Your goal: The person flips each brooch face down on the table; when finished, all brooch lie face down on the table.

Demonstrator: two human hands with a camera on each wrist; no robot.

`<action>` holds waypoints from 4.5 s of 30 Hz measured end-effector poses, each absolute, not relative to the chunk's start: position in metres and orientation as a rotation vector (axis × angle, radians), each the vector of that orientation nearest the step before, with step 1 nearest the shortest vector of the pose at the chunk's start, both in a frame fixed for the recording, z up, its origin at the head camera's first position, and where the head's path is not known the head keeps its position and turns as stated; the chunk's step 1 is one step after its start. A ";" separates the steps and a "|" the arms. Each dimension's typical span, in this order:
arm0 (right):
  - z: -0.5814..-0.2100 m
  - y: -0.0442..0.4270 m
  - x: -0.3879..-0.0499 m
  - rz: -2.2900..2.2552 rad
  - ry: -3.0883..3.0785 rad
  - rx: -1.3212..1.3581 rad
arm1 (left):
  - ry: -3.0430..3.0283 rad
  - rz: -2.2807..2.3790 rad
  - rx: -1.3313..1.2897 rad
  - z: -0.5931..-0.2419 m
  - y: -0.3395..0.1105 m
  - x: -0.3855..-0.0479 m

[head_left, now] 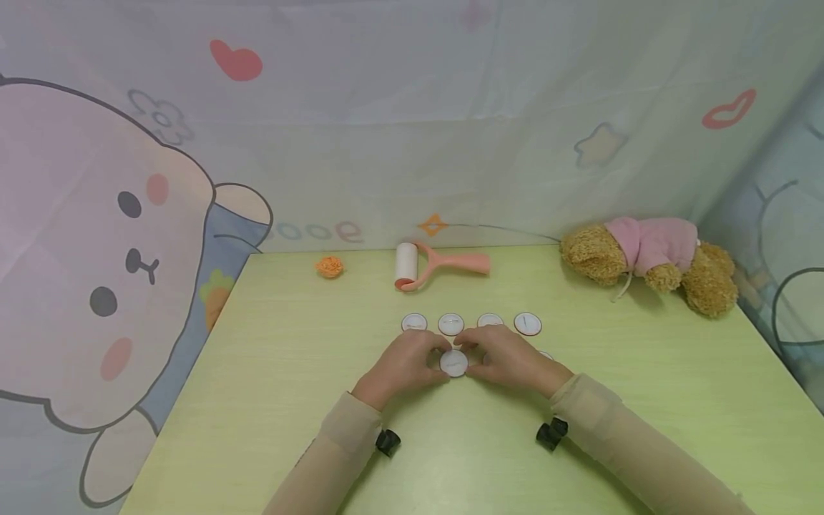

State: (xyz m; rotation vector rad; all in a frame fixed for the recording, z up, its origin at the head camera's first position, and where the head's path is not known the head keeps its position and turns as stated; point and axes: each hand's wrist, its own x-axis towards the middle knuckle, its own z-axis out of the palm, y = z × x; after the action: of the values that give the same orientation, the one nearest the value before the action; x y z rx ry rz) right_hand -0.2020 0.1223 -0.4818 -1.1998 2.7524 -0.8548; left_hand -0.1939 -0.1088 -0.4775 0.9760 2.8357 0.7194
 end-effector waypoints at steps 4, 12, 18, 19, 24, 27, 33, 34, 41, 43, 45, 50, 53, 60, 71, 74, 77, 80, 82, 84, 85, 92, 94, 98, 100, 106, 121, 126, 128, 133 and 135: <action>-0.483 0.122 -0.203 -0.851 2.758 -1.210 | 2.845 0.712 0.978 -0.478 -0.108 -0.195; -0.486 0.122 -0.205 -0.843 2.758 -1.217 | 2.833 0.737 0.975 -0.478 -0.107 -0.195; -0.484 0.121 -0.204 -0.834 2.759 -1.207 | 2.834 0.749 0.970 -0.480 -0.106 -0.196; -0.484 0.121 -0.204 -0.831 2.760 -1.202 | 2.835 0.749 0.970 -0.480 -0.106 -0.196; -0.485 0.121 -0.203 -0.819 2.764 -1.193 | 2.839 0.732 0.958 -0.480 -0.106 -0.196; -0.484 0.122 -0.203 -0.817 2.762 -1.193 | 2.846 0.707 0.953 -0.480 -0.106 -0.196; -0.483 0.127 -0.204 -0.799 2.768 -1.157 | 2.856 0.668 0.942 -0.477 -0.104 -0.195; -0.482 0.128 -0.204 -0.798 2.768 -1.151 | 2.856 0.665 0.940 -0.477 -0.104 -0.195; -0.481 0.135 -0.202 -0.830 2.765 -1.156 | 2.858 0.666 0.930 -0.474 -0.103 -0.194; -0.481 0.136 -0.202 -0.841 2.761 -1.150 | 2.857 0.670 0.925 -0.474 -0.104 -0.195; -0.481 0.136 -0.202 -0.843 2.760 -1.146 | 2.858 0.666 0.925 -0.474 -0.104 -0.195; -0.479 0.136 -0.201 -0.844 2.767 -1.163 | 2.853 0.659 0.937 -0.477 -0.107 -0.197; -0.479 0.134 -0.201 -0.860 2.766 -1.183 | 2.826 0.699 0.947 -0.476 -0.110 -0.197; -0.477 0.126 -0.201 -0.871 2.737 -1.229 | 2.791 0.813 0.945 -0.474 -0.120 -0.197; -0.474 0.106 -0.204 -0.839 2.730 -1.274 | 2.795 0.932 0.934 -0.463 -0.141 -0.196; -0.475 0.101 -0.205 -0.853 2.726 -1.298 | 2.793 0.946 0.911 -0.461 -0.146 -0.195; -0.475 0.096 -0.205 -0.896 2.694 -1.311 | 2.794 0.935 0.882 -0.461 -0.151 -0.194; -0.476 0.091 -0.204 -0.904 2.671 -1.310 | 2.787 0.923 0.837 -0.462 -0.157 -0.192; -0.476 0.087 -0.204 -0.894 2.665 -1.300 | 2.783 0.917 0.819 -0.462 -0.160 -0.191; -0.476 0.082 -0.204 -0.876 2.671 -1.291 | 2.782 0.899 0.816 -0.463 -0.163 -0.191; -0.476 0.080 -0.203 -0.868 2.673 -1.281 | 2.785 0.890 0.822 -0.464 -0.164 -0.191; -0.475 0.067 -0.202 -0.812 2.670 -1.235 | 2.798 0.829 0.847 -0.469 -0.173 -0.190; -0.475 0.065 -0.201 -0.802 2.664 -1.242 | 2.800 0.820 0.849 -0.470 -0.174 -0.189; -0.475 0.061 -0.202 -0.791 2.656 -1.261 | 2.789 0.821 0.843 -0.470 -0.175 -0.189; -0.474 0.060 -0.202 -0.790 2.650 -1.260 | 2.780 0.817 0.832 -0.470 -0.176 -0.189; -0.473 0.056 -0.203 -0.766 2.655 -1.228 | 2.768 0.817 0.780 -0.467 -0.177 -0.190; -0.473 0.047 -0.203 -0.645 2.744 -1.198 | 2.846 0.843 0.759 -0.477 -0.177 -0.186; -0.475 0.046 -0.203 -0.633 2.766 -1.198 | 2.852 0.852 0.748 -0.477 -0.176 -0.186; -0.476 0.046 -0.203 -0.640 2.772 -1.200 | 2.854 0.852 0.747 -0.477 -0.176 -0.186; -0.477 0.045 -0.202 -0.652 2.785 -1.205 | 2.860 0.840 0.754 -0.478 -0.175 -0.186; -0.477 0.045 -0.202 -0.647 2.793 -1.208 | 2.862 0.838 0.759 -0.477 -0.175 -0.186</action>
State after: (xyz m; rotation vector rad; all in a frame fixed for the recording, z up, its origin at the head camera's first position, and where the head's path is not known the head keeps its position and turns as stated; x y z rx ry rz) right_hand -0.2019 0.0450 -0.4773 -1.2079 2.7926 -0.6472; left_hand -0.1855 -0.1749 -0.4775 0.7593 2.8619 0.8376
